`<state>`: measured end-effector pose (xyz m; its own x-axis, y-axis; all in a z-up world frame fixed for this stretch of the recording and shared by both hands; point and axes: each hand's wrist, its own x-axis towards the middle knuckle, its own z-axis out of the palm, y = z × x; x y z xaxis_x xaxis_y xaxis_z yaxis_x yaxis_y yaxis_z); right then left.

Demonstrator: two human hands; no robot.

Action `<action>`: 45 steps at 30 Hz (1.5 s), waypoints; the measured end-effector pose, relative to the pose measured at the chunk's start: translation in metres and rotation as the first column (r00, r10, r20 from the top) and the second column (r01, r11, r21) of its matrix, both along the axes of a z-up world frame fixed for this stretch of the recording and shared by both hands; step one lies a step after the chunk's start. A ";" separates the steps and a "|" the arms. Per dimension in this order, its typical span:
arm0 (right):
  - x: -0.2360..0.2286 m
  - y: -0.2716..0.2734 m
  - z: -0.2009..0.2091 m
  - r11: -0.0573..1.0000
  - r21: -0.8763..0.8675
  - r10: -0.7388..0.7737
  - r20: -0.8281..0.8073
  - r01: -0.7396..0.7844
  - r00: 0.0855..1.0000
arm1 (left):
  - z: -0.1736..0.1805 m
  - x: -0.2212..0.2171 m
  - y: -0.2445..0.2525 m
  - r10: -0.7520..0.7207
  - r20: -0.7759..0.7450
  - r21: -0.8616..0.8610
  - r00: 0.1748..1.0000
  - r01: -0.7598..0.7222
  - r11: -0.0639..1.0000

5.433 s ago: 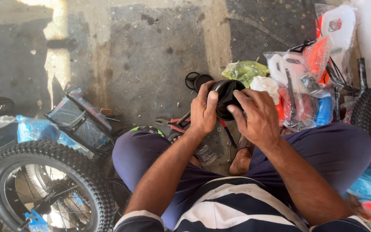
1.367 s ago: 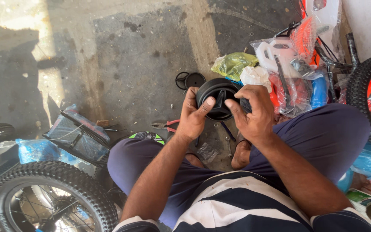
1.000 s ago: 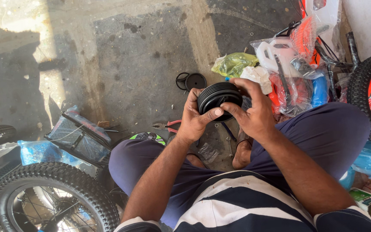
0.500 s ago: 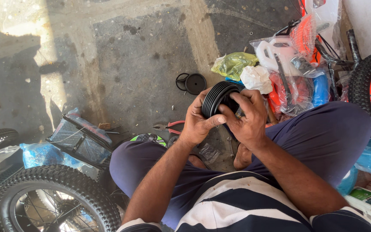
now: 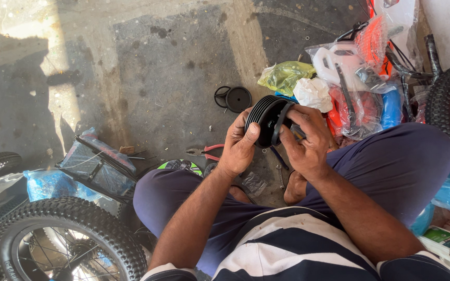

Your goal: The person sits on the floor and uses pliers to cut a zip tie on a plastic-wrapped bicycle part. They then pick up a black plastic hub, insert a metal clip, and use pliers to secure it. The person continues to manipulate the hub and other small components.

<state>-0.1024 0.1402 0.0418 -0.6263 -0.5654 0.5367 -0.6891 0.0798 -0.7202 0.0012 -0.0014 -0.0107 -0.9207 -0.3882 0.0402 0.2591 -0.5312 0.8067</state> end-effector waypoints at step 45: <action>-0.014 0.009 0.003 0.994 -0.018 0.112 0.020 -0.112 0.994 | -0.018 -0.002 0.001 0.017 -0.049 0.089 0.999 -0.013 0.996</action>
